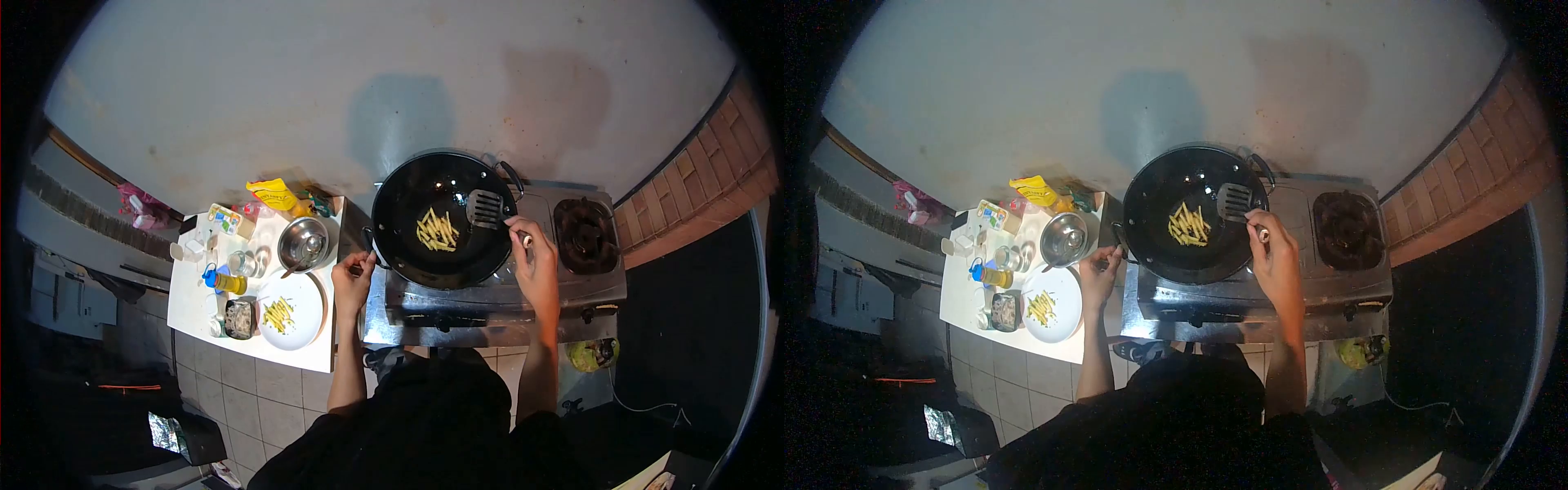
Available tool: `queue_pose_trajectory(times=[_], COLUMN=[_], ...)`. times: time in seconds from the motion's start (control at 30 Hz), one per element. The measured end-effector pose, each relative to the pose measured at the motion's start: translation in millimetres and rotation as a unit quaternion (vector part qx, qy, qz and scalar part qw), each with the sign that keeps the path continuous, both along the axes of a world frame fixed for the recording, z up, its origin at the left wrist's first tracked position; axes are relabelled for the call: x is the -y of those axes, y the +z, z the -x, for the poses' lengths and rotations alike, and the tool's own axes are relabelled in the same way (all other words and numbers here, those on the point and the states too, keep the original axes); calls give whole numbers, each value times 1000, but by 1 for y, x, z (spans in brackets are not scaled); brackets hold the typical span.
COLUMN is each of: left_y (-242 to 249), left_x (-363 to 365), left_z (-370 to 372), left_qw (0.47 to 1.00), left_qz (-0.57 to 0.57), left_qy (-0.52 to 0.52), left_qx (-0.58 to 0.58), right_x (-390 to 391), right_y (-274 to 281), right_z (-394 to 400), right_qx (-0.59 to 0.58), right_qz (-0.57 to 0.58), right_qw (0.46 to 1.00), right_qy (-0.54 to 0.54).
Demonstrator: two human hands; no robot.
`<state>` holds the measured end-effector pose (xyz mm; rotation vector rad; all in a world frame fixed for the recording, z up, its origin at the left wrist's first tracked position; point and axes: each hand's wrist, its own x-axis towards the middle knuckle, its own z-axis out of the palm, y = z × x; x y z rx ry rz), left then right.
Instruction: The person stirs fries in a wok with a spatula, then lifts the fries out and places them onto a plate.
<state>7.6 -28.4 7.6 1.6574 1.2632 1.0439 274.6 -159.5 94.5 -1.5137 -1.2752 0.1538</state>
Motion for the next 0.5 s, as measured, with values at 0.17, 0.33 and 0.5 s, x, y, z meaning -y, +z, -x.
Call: queue_pose_trajectory(times=[0.17,0.33,0.5], left_y=[8,6,1], left_x=[1,1,-1], left_z=[0,1,0], left_qw=[998,999,1000], left_qz=[41,40,-17], left_qy=[-9,-4,-11], left_qx=[-36,-37,-17], right_x=[7,5,-7], right_y=[0,0,6], right_z=[2,6,10], right_qx=[-21,-24,-24], right_qz=[24,33,60], right_qw=[999,998,998], right_qy=[-40,-55,-26])
